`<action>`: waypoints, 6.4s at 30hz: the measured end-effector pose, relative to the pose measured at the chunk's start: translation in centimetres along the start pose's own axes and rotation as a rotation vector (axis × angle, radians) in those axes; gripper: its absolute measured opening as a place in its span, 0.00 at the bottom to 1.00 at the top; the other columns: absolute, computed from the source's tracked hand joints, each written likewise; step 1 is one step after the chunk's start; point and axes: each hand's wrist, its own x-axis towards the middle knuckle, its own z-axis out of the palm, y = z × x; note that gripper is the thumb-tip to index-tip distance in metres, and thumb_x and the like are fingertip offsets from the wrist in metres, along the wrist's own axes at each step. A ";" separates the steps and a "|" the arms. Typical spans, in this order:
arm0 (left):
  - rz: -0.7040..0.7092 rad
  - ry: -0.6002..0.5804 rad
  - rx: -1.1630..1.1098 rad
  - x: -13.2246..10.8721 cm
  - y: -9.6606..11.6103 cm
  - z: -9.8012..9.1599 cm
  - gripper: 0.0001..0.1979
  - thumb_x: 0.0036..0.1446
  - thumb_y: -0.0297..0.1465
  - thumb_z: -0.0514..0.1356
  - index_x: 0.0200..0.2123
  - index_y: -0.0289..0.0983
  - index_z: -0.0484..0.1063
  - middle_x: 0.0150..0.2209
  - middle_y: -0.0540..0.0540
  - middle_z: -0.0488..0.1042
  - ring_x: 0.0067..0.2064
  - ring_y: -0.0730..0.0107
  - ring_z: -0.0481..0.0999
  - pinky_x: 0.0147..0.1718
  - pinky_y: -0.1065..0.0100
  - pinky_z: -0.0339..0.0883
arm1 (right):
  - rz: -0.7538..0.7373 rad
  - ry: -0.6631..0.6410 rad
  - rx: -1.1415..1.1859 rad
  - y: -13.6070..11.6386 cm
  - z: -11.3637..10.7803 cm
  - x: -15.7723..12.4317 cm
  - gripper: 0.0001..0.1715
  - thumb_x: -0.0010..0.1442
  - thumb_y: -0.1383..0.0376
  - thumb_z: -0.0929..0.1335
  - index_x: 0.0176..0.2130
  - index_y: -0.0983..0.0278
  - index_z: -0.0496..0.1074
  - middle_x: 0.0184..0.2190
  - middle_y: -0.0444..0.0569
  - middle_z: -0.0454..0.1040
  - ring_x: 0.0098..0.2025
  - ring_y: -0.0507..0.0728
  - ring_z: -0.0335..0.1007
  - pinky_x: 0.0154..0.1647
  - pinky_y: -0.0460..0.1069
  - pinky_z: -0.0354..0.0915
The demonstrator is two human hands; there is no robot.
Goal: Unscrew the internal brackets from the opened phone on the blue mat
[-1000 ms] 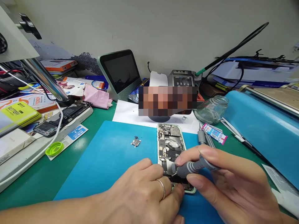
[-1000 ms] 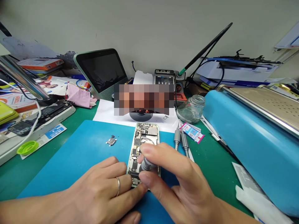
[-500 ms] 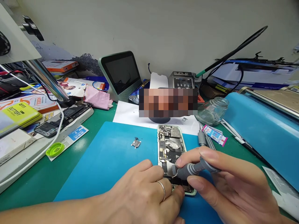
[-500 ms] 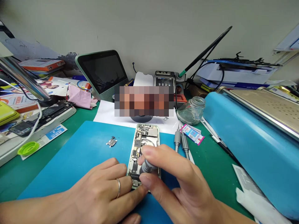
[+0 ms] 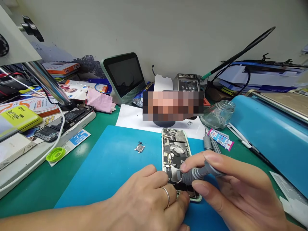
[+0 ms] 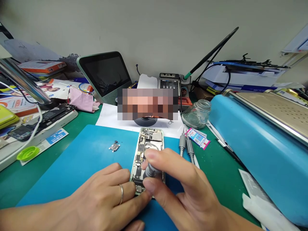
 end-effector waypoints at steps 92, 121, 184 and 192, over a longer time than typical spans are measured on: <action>-0.095 -0.304 -0.119 0.4 0.7 -2.3 0.09 0.69 0.33 0.57 0.40 0.36 0.74 0.31 0.49 0.74 0.32 0.64 0.65 0.29 0.58 0.52 | -0.299 0.092 0.053 -0.5 2.3 3.0 0.41 0.58 0.86 0.68 0.64 0.58 0.66 0.46 0.47 0.77 0.43 0.54 0.77 0.44 0.53 0.76; -0.039 -0.415 -0.070 0.3 0.4 -2.6 0.15 0.73 0.33 0.50 0.50 0.33 0.73 0.26 0.49 0.76 0.26 0.63 0.75 0.27 0.59 0.62 | -0.210 0.123 0.133 -0.4 2.7 2.8 0.37 0.60 0.83 0.68 0.62 0.56 0.69 0.46 0.46 0.77 0.42 0.54 0.81 0.36 0.52 0.81; -0.093 -0.488 -0.057 0.6 0.8 -2.5 0.16 0.72 0.36 0.51 0.53 0.33 0.72 0.28 0.50 0.78 0.25 0.62 0.76 0.26 0.58 0.62 | -0.267 0.144 -0.108 0.2 1.8 2.6 0.34 0.62 0.77 0.68 0.63 0.57 0.64 0.41 0.48 0.79 0.34 0.54 0.79 0.28 0.48 0.77; -0.089 -0.474 -0.067 0.5 0.7 -2.4 0.16 0.73 0.35 0.50 0.50 0.32 0.72 0.27 0.50 0.77 0.24 0.63 0.75 0.25 0.58 0.62 | -0.216 0.047 -0.015 0.3 1.6 2.6 0.38 0.63 0.74 0.72 0.67 0.55 0.62 0.43 0.48 0.79 0.37 0.55 0.78 0.31 0.49 0.77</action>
